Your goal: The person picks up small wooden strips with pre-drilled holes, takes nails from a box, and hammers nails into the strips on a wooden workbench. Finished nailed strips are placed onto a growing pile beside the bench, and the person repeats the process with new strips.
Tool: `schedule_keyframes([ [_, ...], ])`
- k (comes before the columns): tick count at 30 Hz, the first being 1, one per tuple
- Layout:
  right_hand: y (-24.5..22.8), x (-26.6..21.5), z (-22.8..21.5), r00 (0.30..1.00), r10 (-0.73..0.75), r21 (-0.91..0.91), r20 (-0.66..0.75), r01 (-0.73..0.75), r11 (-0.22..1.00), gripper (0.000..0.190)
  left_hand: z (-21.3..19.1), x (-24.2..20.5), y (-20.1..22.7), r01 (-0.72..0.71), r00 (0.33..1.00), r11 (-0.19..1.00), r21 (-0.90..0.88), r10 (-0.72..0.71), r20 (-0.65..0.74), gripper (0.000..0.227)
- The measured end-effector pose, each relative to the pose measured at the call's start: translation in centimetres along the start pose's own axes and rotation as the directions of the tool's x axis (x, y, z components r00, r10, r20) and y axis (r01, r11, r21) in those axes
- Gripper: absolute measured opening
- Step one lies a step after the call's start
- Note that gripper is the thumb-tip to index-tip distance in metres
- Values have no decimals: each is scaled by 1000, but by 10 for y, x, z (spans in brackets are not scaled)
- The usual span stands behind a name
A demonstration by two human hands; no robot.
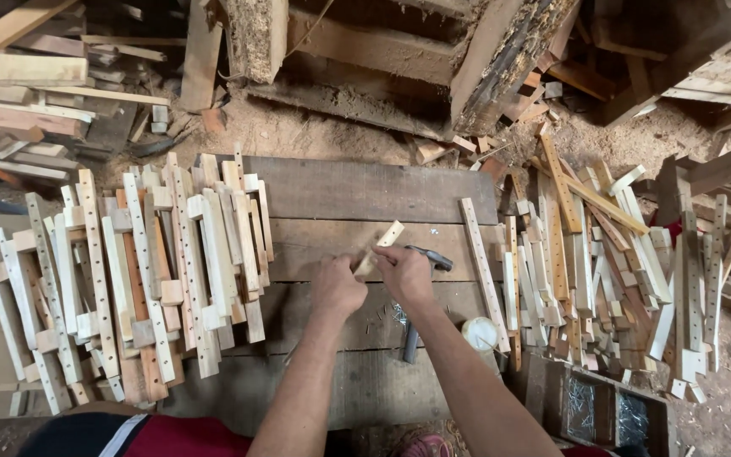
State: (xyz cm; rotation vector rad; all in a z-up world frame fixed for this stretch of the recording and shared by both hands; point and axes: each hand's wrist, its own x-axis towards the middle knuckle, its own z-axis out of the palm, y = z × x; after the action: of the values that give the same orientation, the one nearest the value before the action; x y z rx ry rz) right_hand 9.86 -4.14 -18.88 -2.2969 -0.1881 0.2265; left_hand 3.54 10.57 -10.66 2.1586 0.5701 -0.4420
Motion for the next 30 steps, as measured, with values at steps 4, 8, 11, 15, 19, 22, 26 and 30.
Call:
schedule_keyframes([
  [4,10,25,14,995,92,-101,44,-87,991,25,73,36,-35,-249,882,955,-161,155,-446,21],
  [8,1,18,5,983,169,-128,64,-160,979,26,60,1,-9,-225,880,970,-90,162,-447,22],
  [11,10,4,-20,990,140,-87,-9,-140,986,22,71,16,-15,-222,885,975,0,202,-419,29],
  [15,82,-37,-25,974,226,-397,1,-206,894,21,101,35,-40,-185,877,979,81,202,-436,40],
  [19,64,-70,-22,967,254,-492,29,-207,845,22,101,31,-36,-155,892,985,82,175,-417,43],
  [22,85,-62,5,966,258,-644,-15,-206,737,19,93,25,-32,-119,907,991,62,134,-400,42],
  [26,82,-58,3,962,273,-483,3,-238,843,15,86,19,-27,-85,908,996,38,93,-409,37],
  [30,80,-63,-13,957,290,-251,0,-281,926,21,90,22,-28,-79,903,996,43,90,-420,35],
])
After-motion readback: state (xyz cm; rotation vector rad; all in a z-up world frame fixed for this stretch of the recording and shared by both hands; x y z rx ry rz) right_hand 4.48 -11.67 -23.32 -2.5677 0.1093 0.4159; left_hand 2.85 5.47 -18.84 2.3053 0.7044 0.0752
